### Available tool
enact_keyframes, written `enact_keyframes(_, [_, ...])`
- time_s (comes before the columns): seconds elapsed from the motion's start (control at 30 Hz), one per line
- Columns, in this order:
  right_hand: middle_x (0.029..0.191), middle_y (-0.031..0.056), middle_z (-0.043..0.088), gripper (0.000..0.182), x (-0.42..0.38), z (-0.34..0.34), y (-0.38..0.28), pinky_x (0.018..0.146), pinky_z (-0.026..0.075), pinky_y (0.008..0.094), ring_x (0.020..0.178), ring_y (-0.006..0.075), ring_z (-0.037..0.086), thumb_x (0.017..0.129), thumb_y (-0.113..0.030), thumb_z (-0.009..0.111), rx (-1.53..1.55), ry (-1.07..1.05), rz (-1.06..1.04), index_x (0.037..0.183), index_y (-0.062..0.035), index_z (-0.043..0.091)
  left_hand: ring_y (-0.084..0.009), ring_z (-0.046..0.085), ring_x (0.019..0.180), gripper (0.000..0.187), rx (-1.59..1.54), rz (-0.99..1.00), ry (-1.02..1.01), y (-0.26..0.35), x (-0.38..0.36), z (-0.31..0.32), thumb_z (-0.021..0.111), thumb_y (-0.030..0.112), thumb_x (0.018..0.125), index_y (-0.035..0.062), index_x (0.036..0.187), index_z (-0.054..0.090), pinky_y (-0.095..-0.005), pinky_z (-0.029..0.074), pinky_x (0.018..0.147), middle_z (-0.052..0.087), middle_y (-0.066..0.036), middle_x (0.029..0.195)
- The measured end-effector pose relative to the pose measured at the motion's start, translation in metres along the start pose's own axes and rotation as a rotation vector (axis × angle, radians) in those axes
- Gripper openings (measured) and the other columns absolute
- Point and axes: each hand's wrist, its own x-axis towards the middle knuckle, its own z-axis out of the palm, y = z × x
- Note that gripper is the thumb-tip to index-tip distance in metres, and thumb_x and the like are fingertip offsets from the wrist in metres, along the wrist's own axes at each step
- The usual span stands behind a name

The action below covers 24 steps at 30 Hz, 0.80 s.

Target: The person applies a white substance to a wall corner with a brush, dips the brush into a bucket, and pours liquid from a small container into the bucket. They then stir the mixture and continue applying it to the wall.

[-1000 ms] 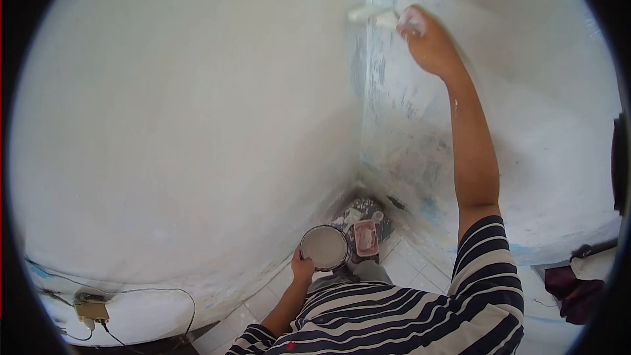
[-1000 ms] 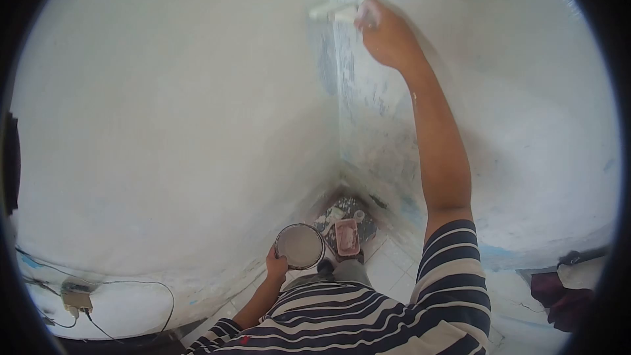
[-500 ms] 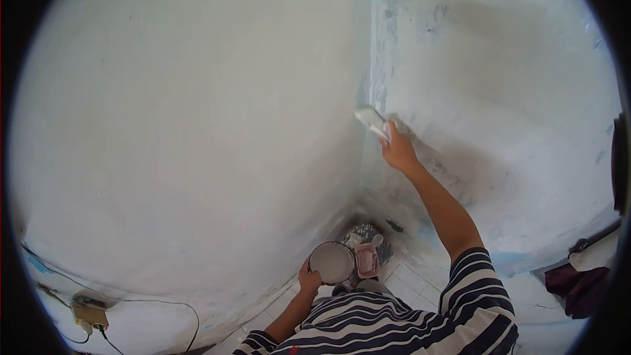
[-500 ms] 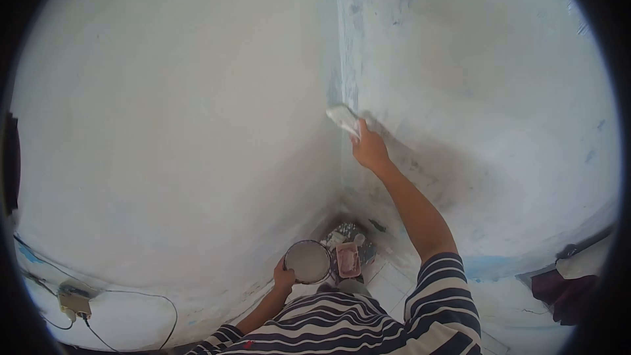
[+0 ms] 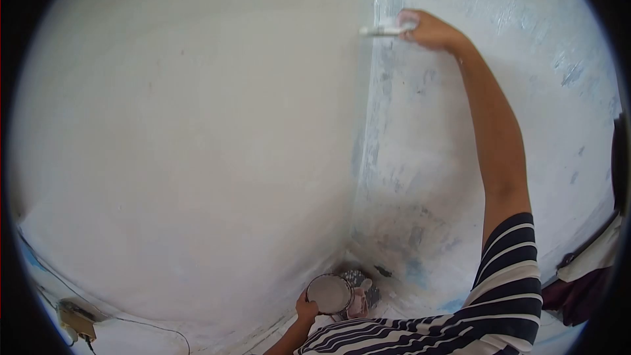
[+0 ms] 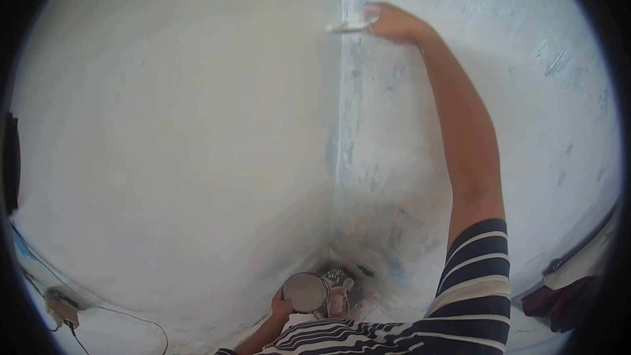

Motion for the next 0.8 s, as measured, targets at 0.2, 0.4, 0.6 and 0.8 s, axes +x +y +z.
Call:
enact_keyframes(0.2, [0.072,0.0097,0.059,0.022,0.052,-0.073,-0.051,0.054,0.042,0.0355,0.057,0.0194,0.053,0.094,-0.024,0.065,0.013,0.606,-0.164,0.112,-0.0121,0.06,-0.0311,0.069,0.112,0.063,-0.014,0.007,0.003,0.026,0.005,0.007,0.051,0.0,0.074,0.0083,0.135,0.064,-0.0377,0.051,0.098,0.073,-0.018,0.117])
enact_keyframes(0.4, [0.109,0.0241,0.07,0.04,0.035,-0.01,-0.053,0.09,0.052,0.0488,0.103,0.0416,0.068,0.092,-0.017,0.06,-0.163,0.395,-0.055,0.131,-0.0098,0.054,-0.0269,0.07,0.11,0.062,-0.036,-0.062,-0.02,0.022,0.02,0.019,0.052,0.001,0.074,0.0081,0.133,0.066,-0.0362,0.052,0.097,0.074,-0.016,0.114])
enact_keyframes(0.6, [0.109,0.0232,0.07,0.044,-0.023,0.012,-0.035,0.085,0.054,0.0443,0.097,0.0408,0.068,0.087,-0.01,0.061,-0.218,0.018,-0.03,0.131,-0.0063,0.056,-0.0268,0.071,0.105,0.064,0.01,0.048,-0.027,0.012,0.029,0.038,0.052,-0.003,0.075,0.0075,0.137,0.063,-0.0382,0.059,0.088,0.073,-0.016,0.117])
enact_keyframes(0.8, [0.117,0.021,0.066,0.038,0.035,-0.079,-0.051,0.081,0.054,0.0393,0.092,0.0301,0.067,0.086,-0.016,0.073,-0.232,0.188,-0.156,0.122,-0.0098,0.065,-0.0368,0.061,0.118,0.067,0.397,0.222,-0.089,0.013,0.034,0.046,0.049,0.002,0.081,0.0001,0.147,0.049,-0.0418,0.054,0.096,0.061,-0.028,0.134])
